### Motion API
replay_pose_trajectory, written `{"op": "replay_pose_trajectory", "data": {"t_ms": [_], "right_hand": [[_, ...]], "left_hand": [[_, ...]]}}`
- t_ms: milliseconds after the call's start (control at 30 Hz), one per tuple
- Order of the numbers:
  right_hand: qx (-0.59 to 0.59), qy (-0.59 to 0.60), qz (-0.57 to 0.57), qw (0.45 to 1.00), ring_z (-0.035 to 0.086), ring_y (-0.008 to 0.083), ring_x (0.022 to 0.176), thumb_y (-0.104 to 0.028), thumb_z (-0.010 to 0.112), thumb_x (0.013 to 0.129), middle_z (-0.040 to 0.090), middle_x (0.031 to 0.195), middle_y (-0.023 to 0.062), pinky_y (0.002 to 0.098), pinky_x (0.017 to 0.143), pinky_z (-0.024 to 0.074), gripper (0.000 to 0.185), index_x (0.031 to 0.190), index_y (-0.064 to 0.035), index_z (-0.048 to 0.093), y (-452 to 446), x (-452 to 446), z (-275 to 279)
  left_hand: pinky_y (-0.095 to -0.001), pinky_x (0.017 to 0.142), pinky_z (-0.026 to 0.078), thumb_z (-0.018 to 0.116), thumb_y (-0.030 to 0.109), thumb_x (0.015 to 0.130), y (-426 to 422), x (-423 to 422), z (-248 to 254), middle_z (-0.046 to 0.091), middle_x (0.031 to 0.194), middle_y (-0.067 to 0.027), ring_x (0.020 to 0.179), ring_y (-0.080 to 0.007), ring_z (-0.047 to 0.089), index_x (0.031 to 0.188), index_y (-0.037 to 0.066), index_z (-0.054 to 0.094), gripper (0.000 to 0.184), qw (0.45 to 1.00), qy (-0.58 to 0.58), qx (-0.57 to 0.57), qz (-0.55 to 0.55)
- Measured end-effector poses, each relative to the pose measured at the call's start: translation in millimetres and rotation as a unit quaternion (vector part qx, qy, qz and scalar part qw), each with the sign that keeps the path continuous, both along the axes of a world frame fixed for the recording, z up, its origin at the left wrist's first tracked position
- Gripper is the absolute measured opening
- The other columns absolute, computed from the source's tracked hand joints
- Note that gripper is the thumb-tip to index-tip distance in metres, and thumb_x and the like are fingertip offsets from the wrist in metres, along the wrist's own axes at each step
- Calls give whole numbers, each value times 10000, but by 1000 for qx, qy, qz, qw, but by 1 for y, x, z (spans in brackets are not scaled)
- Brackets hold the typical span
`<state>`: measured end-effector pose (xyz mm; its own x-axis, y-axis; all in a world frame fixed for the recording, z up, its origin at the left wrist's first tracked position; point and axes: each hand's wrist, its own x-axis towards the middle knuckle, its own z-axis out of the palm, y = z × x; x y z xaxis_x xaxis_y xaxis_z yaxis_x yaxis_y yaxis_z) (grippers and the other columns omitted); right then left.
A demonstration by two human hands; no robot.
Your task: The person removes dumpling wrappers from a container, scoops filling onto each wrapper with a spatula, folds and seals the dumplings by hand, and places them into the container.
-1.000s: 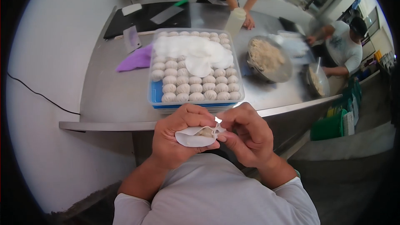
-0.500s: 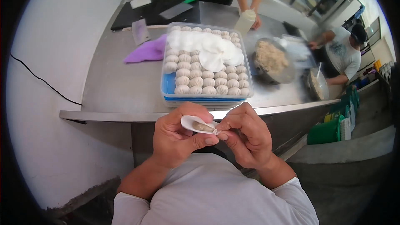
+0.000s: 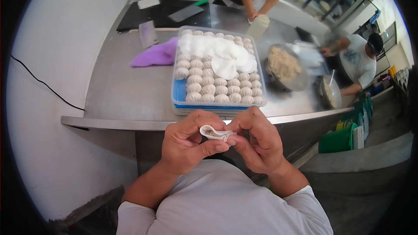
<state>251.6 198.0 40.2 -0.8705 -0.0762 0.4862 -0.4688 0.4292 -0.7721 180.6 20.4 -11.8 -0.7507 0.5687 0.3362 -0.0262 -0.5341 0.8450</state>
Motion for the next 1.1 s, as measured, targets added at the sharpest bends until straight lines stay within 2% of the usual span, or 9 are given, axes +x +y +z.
{"op": "replay_pose_trajectory", "data": {"t_ms": [100,233,267,333,500,567,733,933,1100], "right_hand": [[53,25,0,998,578,239,799,59,702,887,603,936,126,326,705,502,206,1073,25,619,1,-4,-1],[72,32,16,997,577,234,797,62,702,887,597,934,128,325,699,498,205,1071,27,617,1,-8,0],[8,14,6,1000,577,233,796,63,701,888,594,933,128,321,698,498,204,1070,28,617,-3,-8,-2],[-56,-3,-4,998,578,231,796,65,699,888,591,933,128,316,697,497,202,1070,29,617,-4,-9,-3],[64,30,16,997,602,222,806,72,694,889,609,957,132,310,719,511,199,1071,35,623,3,-12,1],[36,28,16,999,598,227,800,68,694,890,606,952,132,317,710,507,190,1062,33,620,4,-11,-2],[-37,-21,0,999,590,235,789,55,692,898,596,938,130,328,691,500,161,1034,26,610,8,-10,-6],[59,14,16,998,607,216,797,33,701,906,609,941,122,329,699,509,153,1029,28,611,30,-13,-2],[-92,-56,15,994,581,215,765,24,704,908,583,899,112,336,686,491,147,1020,27,610,54,-20,-17]], "left_hand": [[-254,804,552,783,-59,863,2,3,1,673,1057,-84,935,-114,637,1148,-19,658,314,997,-75,27,2],[-257,808,539,795,-27,866,1,-6,-11,651,1111,-101,933,-127,627,1157,-27,656,323,998,38,39,43],[-267,808,535,798,-14,868,1,-9,-10,645,1120,-103,939,-134,624,1150,-30,653,318,996,75,26,44],[-272,796,527,800,3,872,1,-10,-9,643,1103,-97,936,-134,618,1145,-25,654,311,996,73,22,36],[-285,789,502,799,51,886,9,-5,-9,631,1059,-86,960,-137,597,1136,-8,670,288,993,-4,81,83],[-267,775,497,791,80,903,10,-11,-20,622,1058,-87,954,-134,593,1153,-3,661,293,991,93,64,75],[-256,756,485,775,97,922,15,-11,-14,614,1068,-86,939,-132,584,1136,15,661,256,990,103,36,86],[-263,749,472,764,115,935,34,-11,-23,603,1054,-79,892,-129,562,1121,18,674,228,987,108,33,115],[-269,759,466,765,102,931,51,-18,-13,598,1022,-75,873,-137,562,1092,10,672,207,981,145,-38,120]]}}
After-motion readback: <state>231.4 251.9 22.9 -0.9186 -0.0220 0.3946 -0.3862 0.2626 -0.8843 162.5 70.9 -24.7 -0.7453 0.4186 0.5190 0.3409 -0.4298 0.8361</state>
